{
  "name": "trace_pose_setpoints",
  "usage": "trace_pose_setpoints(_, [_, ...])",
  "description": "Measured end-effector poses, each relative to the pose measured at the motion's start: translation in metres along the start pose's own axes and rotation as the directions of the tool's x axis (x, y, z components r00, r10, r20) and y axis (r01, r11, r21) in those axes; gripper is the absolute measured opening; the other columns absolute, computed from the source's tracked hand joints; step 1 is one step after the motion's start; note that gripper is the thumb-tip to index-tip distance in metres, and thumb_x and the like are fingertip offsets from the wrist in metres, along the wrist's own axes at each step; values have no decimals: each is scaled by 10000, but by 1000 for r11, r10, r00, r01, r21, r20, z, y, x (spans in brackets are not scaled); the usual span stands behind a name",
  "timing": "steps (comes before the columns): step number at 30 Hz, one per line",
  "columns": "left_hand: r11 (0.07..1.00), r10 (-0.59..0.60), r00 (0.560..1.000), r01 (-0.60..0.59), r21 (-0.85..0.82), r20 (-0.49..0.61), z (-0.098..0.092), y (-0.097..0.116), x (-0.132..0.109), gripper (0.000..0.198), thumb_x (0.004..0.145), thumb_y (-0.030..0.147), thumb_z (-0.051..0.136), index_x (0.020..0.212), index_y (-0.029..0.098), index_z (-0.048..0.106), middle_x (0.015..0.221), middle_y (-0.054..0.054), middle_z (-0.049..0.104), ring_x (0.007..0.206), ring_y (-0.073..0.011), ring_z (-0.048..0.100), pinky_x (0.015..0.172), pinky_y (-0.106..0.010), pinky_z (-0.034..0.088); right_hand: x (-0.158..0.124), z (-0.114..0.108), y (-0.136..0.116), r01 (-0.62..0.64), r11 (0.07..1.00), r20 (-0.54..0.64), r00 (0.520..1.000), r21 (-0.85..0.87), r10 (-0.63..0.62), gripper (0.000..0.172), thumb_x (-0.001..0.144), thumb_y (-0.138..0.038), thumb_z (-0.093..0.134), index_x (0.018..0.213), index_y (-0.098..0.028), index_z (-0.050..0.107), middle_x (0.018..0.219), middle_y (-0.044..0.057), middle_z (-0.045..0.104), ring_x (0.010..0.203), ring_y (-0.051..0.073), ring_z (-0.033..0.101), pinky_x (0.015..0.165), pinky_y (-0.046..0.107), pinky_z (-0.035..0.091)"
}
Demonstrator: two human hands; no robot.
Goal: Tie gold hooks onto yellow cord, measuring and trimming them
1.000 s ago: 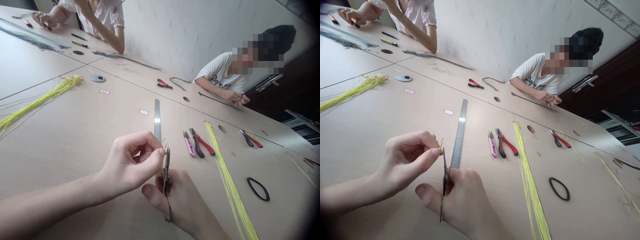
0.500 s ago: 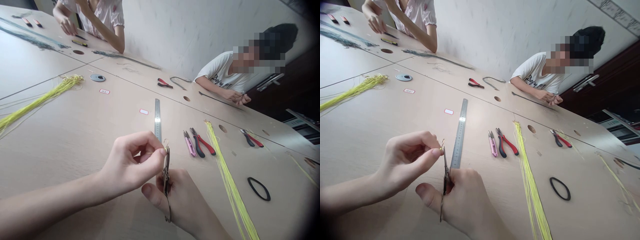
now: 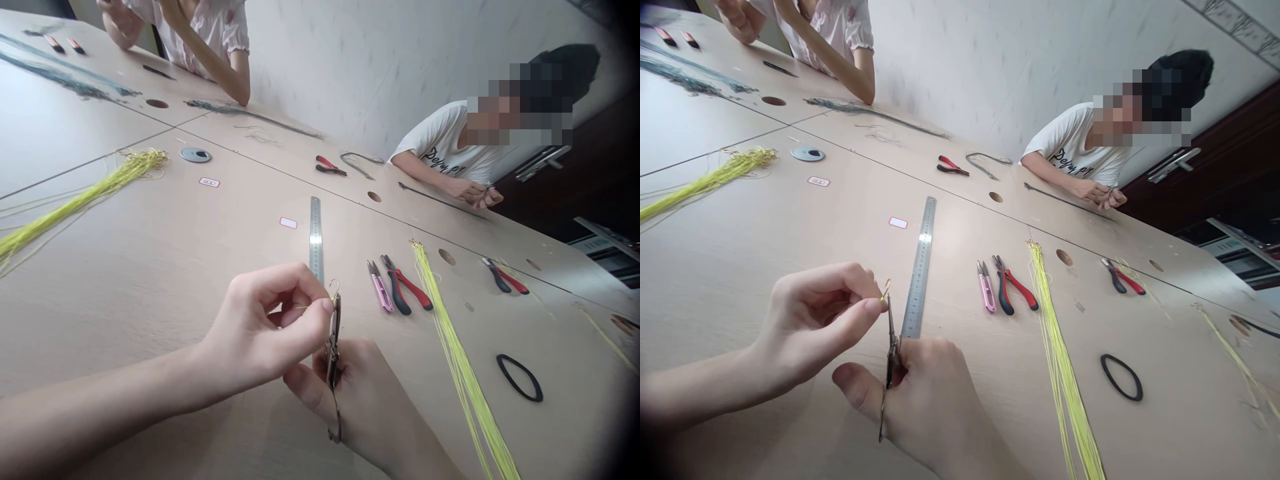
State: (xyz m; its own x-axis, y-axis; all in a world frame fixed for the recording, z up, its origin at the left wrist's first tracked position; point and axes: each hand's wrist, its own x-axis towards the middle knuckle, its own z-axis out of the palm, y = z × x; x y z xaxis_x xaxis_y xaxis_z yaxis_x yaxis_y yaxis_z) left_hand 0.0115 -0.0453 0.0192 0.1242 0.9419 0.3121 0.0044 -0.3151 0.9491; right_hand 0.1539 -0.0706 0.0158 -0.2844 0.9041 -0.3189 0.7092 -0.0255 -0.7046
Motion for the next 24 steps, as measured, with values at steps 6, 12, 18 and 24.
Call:
trace_pose_setpoints(6, [1000,7,1000,-7,7,-8,0,0,-1,201,739,135,539,550,188,496,458,46,471,406,-66,370,359,-186,300,0,1,-1,-17,1000,8,1000,-16,17,553,711,-624,549,466,-183,324,418,-48,311,399,60,289,376,215,187])
trace_pose_setpoints(12, [1000,13,1000,-13,3,6,0,0,0,195,739,115,526,558,182,494,454,50,476,402,-60,374,360,-177,307,0,0,-3,-51,998,17,999,-33,51,549,721,-632,524,468,-183,336,417,-49,324,400,59,286,381,219,170])
trace_pose_setpoints(18, [1000,22,1000,-22,18,-5,1,0,0,196,733,104,528,555,181,495,459,54,493,411,-56,386,364,-163,311,-2,1,-2,-54,998,11,998,-43,54,544,720,-623,527,467,-185,327,414,-52,323,401,58,291,384,215,180])
trace_pose_setpoints(24, [999,27,1000,-27,17,-5,0,0,0,197,736,105,531,561,185,492,452,61,490,406,-53,385,362,-159,309,-1,1,-1,-41,999,8,999,-33,42,536,739,-609,519,467,-184,337,410,-51,336,396,55,283,381,219,165])
